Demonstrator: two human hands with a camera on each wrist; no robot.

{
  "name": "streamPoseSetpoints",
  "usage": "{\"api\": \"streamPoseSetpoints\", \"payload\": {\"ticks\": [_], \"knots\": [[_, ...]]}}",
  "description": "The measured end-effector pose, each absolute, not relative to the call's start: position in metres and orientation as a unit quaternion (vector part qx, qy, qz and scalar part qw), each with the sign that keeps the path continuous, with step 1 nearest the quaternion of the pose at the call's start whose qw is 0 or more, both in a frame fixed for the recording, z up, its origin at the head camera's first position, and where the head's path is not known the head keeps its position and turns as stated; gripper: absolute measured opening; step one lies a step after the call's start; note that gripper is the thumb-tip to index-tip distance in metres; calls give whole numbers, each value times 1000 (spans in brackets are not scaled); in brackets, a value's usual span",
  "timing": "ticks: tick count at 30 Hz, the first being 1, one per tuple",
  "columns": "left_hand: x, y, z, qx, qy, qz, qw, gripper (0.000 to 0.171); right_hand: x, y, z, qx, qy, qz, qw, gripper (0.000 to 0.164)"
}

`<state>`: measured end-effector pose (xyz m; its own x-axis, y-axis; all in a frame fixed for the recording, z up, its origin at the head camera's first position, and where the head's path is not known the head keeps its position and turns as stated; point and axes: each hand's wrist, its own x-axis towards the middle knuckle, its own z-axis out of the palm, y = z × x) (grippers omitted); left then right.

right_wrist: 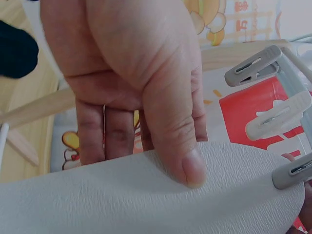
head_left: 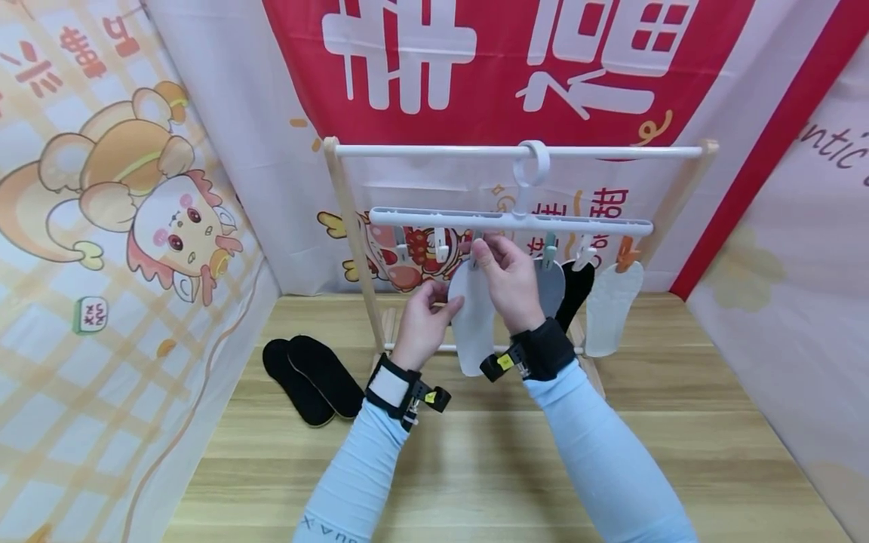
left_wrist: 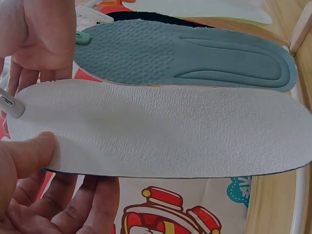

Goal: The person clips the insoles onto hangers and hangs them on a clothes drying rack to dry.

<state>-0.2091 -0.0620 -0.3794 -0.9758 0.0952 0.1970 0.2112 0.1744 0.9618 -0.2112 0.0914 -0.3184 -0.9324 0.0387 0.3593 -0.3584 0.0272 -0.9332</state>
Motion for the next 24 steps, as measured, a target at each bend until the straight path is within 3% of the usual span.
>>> {"api": "streamPoseSetpoints", "payload": {"ticks": [6,24], "knots": [[-216,-63,-381,-110,-769,-627,47,26,-210,95,-319,113,-720,670,144,51],[-221,-65,-376,-107,-777,-618,54,25,-188,113,-325,135,-753,604,223,40]]}}
